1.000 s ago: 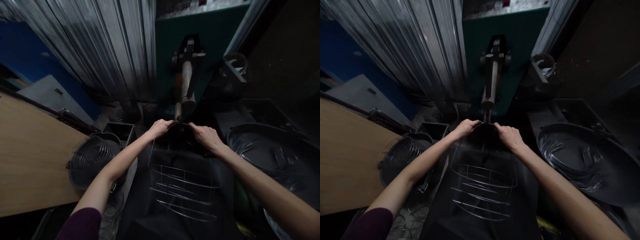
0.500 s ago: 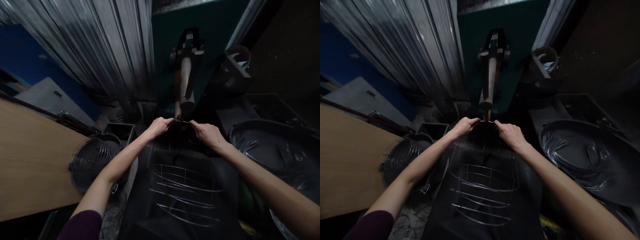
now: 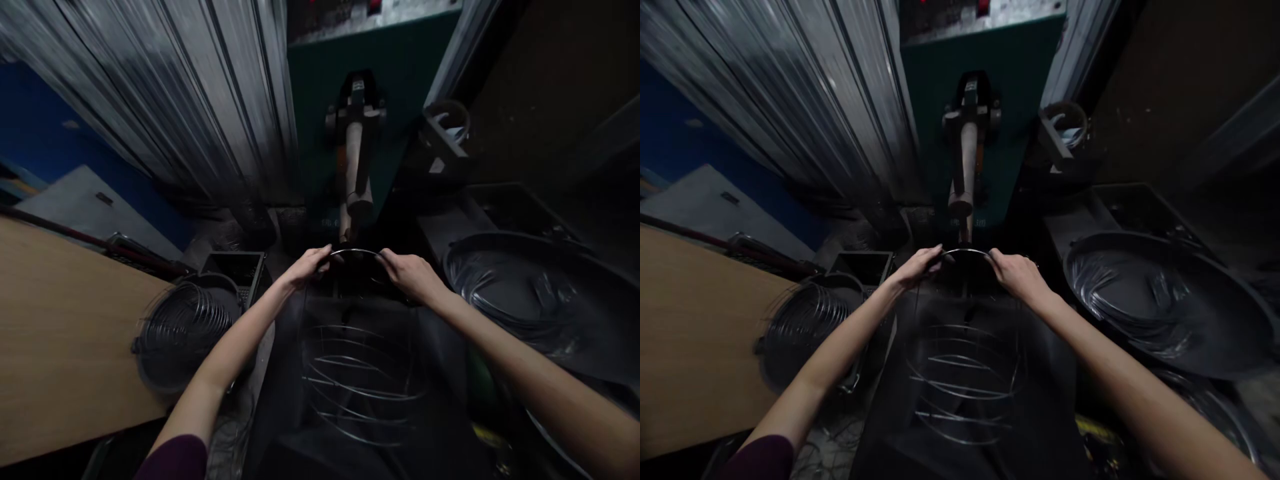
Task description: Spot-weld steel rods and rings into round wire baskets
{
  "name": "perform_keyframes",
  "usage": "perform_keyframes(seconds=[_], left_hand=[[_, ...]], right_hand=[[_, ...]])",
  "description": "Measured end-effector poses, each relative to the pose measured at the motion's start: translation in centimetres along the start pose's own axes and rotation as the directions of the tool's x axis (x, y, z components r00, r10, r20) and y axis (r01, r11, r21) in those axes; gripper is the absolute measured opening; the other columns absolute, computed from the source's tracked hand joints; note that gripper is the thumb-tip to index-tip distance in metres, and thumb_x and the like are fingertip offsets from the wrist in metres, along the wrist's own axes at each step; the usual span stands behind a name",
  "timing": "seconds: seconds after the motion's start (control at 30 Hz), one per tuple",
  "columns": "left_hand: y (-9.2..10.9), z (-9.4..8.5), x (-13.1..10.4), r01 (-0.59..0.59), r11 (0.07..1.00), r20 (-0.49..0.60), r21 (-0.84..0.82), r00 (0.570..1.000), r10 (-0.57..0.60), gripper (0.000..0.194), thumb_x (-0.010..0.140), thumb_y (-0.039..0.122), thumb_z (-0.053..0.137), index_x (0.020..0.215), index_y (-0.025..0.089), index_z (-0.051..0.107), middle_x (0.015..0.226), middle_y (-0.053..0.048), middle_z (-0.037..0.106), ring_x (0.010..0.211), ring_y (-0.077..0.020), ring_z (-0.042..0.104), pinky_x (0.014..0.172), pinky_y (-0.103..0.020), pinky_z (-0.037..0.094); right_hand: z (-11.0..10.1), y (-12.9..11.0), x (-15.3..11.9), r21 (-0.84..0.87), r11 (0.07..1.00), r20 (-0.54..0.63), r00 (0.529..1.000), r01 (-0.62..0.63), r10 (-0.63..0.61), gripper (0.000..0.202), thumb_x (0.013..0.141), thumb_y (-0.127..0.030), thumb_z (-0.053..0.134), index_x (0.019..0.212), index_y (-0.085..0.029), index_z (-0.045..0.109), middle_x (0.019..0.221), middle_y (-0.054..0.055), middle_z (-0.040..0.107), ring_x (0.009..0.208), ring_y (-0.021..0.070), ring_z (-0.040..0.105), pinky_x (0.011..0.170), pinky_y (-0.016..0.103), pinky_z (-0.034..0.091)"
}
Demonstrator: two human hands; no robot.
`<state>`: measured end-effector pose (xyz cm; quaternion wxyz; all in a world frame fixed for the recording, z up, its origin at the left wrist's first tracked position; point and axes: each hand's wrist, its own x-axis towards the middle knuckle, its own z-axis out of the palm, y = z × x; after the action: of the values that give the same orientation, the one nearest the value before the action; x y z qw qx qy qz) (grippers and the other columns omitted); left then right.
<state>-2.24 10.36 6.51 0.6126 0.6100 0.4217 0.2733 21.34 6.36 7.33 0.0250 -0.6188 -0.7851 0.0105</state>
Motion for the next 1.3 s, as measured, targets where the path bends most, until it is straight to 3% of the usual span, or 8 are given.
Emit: perform_keyframes(seconds=[0.1, 0.23, 0.33, 0.47, 0.57, 0.87, 1.1, 1.3], left_hand=[[-0.4, 1.4, -3.1, 0.072, 0.943, 0.021, -0.324, 0.997, -0.068, 0.043, 0.078, 0.055, 0.056, 0.083, 0.012, 0.062, 0.049, 0.009, 0.027, 0.040, -0.0033, 0.024, 0.045, -0.018, 0.026], [-0.5, 4.5, -6.9, 0.020, 0.953, -0.098, -0.303, 0.994, -0.052, 0.039, 0.077, 0.051, 0.062, 0.085, 0.013, 0.062, 0.054, 0.007, 0.036, 0.043, -0.0021, 0.030, 0.043, -0.016, 0.024], [-0.8, 7.4, -8.5, 0.008, 0.982, -0.190, -0.189, 0.981, -0.045, 0.033, 0.078, 0.047, 0.062, 0.087, 0.015, 0.060, 0.060, 0.005, 0.048, 0.049, -0.0046, 0.042, 0.046, -0.016, 0.033], [-1.5, 10.0, -9.2, -0.021, 0.999, -0.209, -0.037, 0.978, 0.013, 0.024, 0.079, 0.039, 0.063, 0.080, 0.015, 0.059, 0.069, 0.002, 0.056, 0.062, -0.0077, 0.050, 0.058, -0.019, 0.041], [-1.7, 10.4, -9.2, -0.018, 0.999, -0.176, 0.040, 0.984, 0.024, 0.023, 0.076, 0.036, 0.066, 0.075, 0.015, 0.056, 0.068, 0.002, 0.055, 0.063, -0.0080, 0.048, 0.061, -0.019, 0.040], [-1.4, 9.9, -8.0, 0.074, 0.995, -0.121, -0.059, 0.989, -0.081, 0.038, 0.064, 0.039, 0.076, 0.065, 0.015, 0.046, 0.059, 0.006, 0.047, 0.055, -0.0058, 0.042, 0.053, -0.017, 0.034], [-2.8, 9.3, -8.3, 0.156, 0.963, 0.114, -0.220, 0.984, -0.134, 0.038, 0.067, 0.044, 0.073, 0.080, 0.013, 0.056, 0.068, 0.003, 0.051, 0.054, -0.0047, 0.044, 0.053, -0.018, 0.037], [-3.6, 10.0, -8.8, 0.115, 0.964, 0.020, -0.241, 0.993, -0.114, 0.036, 0.063, 0.041, 0.076, 0.075, 0.012, 0.060, 0.071, 0.000, 0.057, 0.063, -0.0079, 0.051, 0.063, -0.020, 0.041]], right_hand=[[0.9, -0.1, -1.7, 0.102, 0.993, -0.071, 0.995, -0.056, 0.063, 0.034, 0.097, -0.034, 0.031, 0.102, -0.016, 0.059, 0.088, 0.010, 0.066, 0.074, 0.0224, 0.063, 0.057, 0.028, 0.038], [1.5, -2.6, -6.1, 0.371, 0.919, -0.245, 0.940, -0.134, 0.236, 0.032, 0.094, -0.033, 0.039, 0.111, -0.012, 0.057, 0.104, 0.016, 0.062, 0.091, 0.0249, 0.061, 0.075, 0.033, 0.046], [2.1, -6.6, -10.0, 0.702, 0.710, -0.132, 0.970, -0.053, 0.204, 0.022, 0.092, -0.032, 0.044, 0.097, -0.017, 0.059, 0.095, 0.009, 0.066, 0.088, 0.0208, 0.062, 0.080, 0.032, 0.048], [3.6, -10.6, -12.5, 0.924, 0.339, 0.102, 0.968, -0.178, 0.231, 0.025, 0.085, -0.032, 0.055, 0.105, -0.016, 0.058, 0.098, 0.008, 0.068, 0.089, 0.0207, 0.064, 0.080, 0.034, 0.050], [4.2, -11.4, -12.6, 0.966, 0.168, 0.143, 0.949, -0.195, 0.281, 0.033, 0.081, -0.028, 0.059, 0.113, -0.018, 0.057, 0.107, 0.008, 0.067, 0.100, 0.0217, 0.062, 0.088, 0.036, 0.049], [4.3, -11.7, -12.4, 0.945, 0.139, 0.228, 0.902, -0.295, 0.366, 0.036, 0.078, -0.031, 0.063, 0.111, -0.016, 0.063, 0.104, 0.010, 0.069, 0.101, 0.0259, 0.063, 0.087, 0.037, 0.048], [5.9, -11.4, -12.8, 0.975, -0.163, 0.182, 0.967, -0.154, 0.176, 0.051, 0.069, -0.032, 0.074, 0.116, -0.019, 0.061, 0.119, 0.007, 0.062, 0.114, 0.0241, 0.054, 0.102, 0.039, 0.037], [6.8, -12.5, -13.3, 0.944, -0.182, 0.312, 0.923, -0.275, 0.223, 0.029, 0.068, -0.036, 0.071, 0.084, -0.013, 0.067, 0.078, 0.004, 0.066, 0.077, 0.0206, 0.059, 0.074, 0.033, 0.046]])
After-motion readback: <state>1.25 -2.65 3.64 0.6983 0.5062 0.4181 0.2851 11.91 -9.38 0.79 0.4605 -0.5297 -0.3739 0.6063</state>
